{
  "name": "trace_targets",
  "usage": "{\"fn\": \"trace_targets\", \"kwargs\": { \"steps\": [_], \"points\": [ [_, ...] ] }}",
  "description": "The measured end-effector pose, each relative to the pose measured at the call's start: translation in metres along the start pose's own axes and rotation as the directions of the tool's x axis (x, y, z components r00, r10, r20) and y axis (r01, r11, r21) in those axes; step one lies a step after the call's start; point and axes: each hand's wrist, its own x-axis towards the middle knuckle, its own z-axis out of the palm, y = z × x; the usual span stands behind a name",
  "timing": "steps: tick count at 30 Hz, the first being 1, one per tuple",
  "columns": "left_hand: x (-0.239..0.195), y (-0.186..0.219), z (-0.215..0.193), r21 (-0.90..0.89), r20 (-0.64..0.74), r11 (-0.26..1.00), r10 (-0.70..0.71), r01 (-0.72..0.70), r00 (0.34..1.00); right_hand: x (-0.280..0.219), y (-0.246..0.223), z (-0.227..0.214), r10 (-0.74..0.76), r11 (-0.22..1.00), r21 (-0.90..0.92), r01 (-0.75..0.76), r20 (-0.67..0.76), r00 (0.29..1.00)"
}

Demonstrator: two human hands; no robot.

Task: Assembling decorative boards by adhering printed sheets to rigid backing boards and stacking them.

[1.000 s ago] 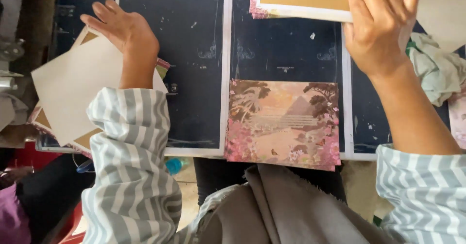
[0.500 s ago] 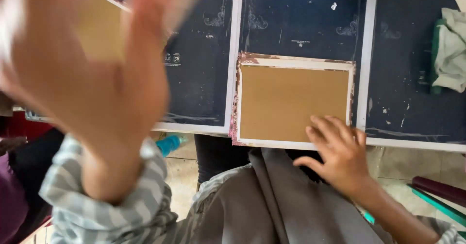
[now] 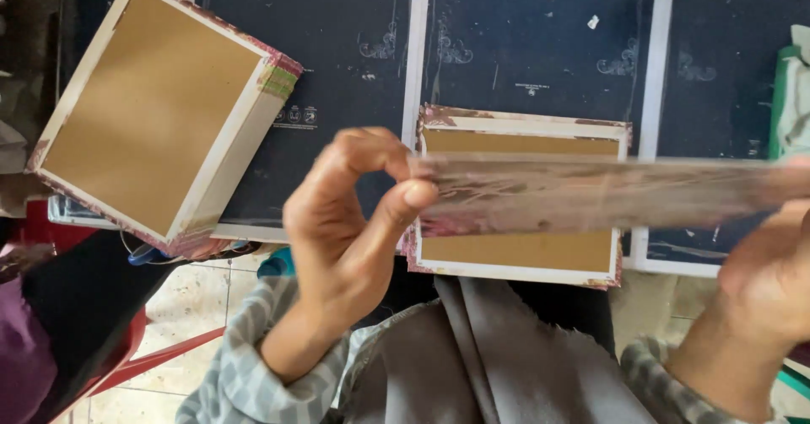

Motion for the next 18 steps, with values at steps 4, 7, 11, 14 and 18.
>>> {"fn": "trace_targets", "kwargs": {
  "steps": [4, 7, 11, 14, 18],
  "points": [
    [-0.004, -0.048, 0.004, 0.134, -0.035, 0.981, -0.140, 0.143, 0.990, -0.033, 0.008, -0.004, 0.006, 1.000, 0.005, -0.006, -0.028, 1.000],
    [-0.018, -0.089, 0.004, 0.448, -0.063, 0.844, -0.299, 0.295, 0.952, -0.039, -0.045, 0.034, 0.292, 0.926, -0.264, -0.269, 0.054, 0.955],
    [-0.030, -0.123, 0.003, 0.599, -0.026, 0.760, -0.296, 0.252, 0.955, -0.041, -0.044, 0.044, 0.372, 0.889, -0.364, -0.279, 0.217, 0.903],
    [-0.031, -0.139, 0.004, 0.673, -0.023, 0.710, -0.257, 0.205, 0.966, -0.036, -0.040, 0.049, 0.398, 0.863, -0.437, -0.255, 0.275, 0.875],
    [-0.025, -0.146, 0.005, 0.726, -0.026, 0.657, -0.268, 0.202, 0.963, -0.028, -0.029, 0.049, 0.414, 0.850, -0.475, -0.225, 0.340, 0.845]
  ]
}}
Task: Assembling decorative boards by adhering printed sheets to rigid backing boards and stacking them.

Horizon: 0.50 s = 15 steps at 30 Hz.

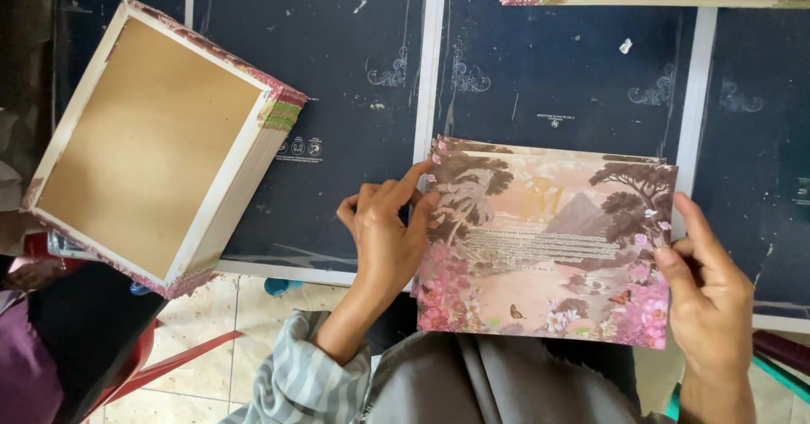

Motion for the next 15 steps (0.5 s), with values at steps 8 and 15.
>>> {"fn": "trace_targets", "kwargs": {
  "steps": [8, 15],
  "points": [
    [0.004, 0.001, 0.002, 0.082, 0.005, 0.996, 0.032, -0.033, 0.999, 0.014, 0.000, -0.004, 0.077, 0.997, -0.042, -0.072, 0.127, 0.989],
    [0.004, -0.008, 0.003, 0.361, -0.001, 0.926, 0.117, -0.109, 0.993, 0.021, 0.016, -0.005, 0.020, 1.000, -0.025, -0.015, 0.236, 0.971]
  ]
}}
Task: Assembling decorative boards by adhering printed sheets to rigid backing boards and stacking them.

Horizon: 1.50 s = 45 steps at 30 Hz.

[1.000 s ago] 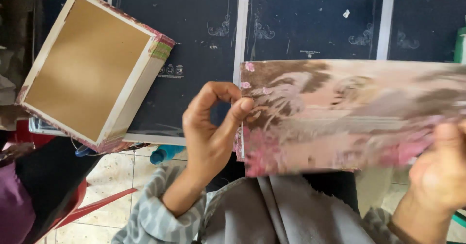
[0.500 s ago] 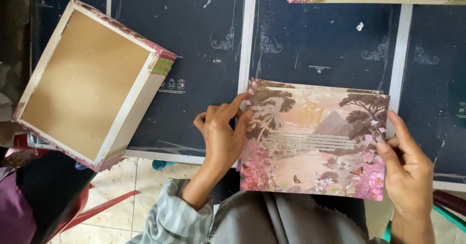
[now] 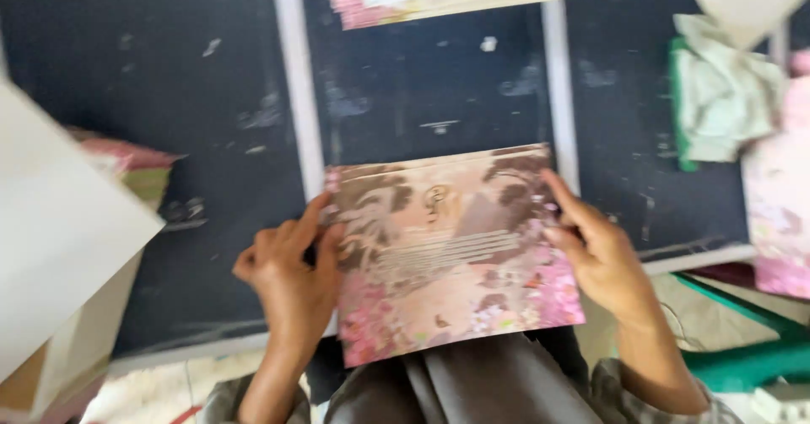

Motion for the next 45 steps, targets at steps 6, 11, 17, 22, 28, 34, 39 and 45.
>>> {"fn": "trace_targets", "kwargs": {
  "steps": [6, 11, 17, 22, 28, 34, 39, 45],
  "points": [
    [-0.002, 0.002, -0.006, -0.168, 0.077, 0.984, -0.052, 0.064, 0.996, 0.006, -0.010, -0.007, 0.125, 0.990, -0.079, -0.117, 0.109, 0.986],
    [0.000, 0.005, -0.007, -0.210, 0.099, 0.972, -0.086, 0.106, 0.991, 0.008, -0.012, -0.009, 0.149, 0.987, -0.089, -0.137, 0.137, 0.979],
    [0.000, 0.004, -0.006, -0.212, 0.104, 0.971, -0.085, 0.106, 0.991, 0.009, -0.017, -0.012, 0.181, 0.981, -0.092, -0.168, 0.158, 0.971],
    [0.009, 0.000, 0.007, 0.090, -0.081, 0.994, 0.068, -0.061, 0.994, 0.011, 0.002, -0.013, 0.108, 0.994, -0.048, -0.103, 0.141, 0.984],
    [-0.012, -0.023, -0.018, -0.219, -0.202, 0.933, 0.242, -0.285, 0.949, 0.001, -0.004, -0.008, -0.022, 0.980, -0.197, 0.041, 0.096, 0.995],
    [-0.038, -0.029, -0.046, -0.132, 0.019, 0.916, 0.385, -0.379, 0.923, -0.002, -0.021, -0.007, -0.011, 0.970, -0.242, 0.008, -0.009, 1.000],
    [-0.041, -0.034, -0.052, -0.067, 0.240, 0.931, 0.363, -0.358, 0.900, -0.002, -0.010, -0.007, -0.104, 0.947, -0.304, 0.099, -0.001, 0.995],
    [-0.023, -0.022, -0.063, 0.007, 0.017, 0.936, 0.352, -0.352, 0.936, 0.018, 0.031, -0.023, -0.442, 0.840, -0.395, 0.372, -0.101, 0.891]
  ]
}}
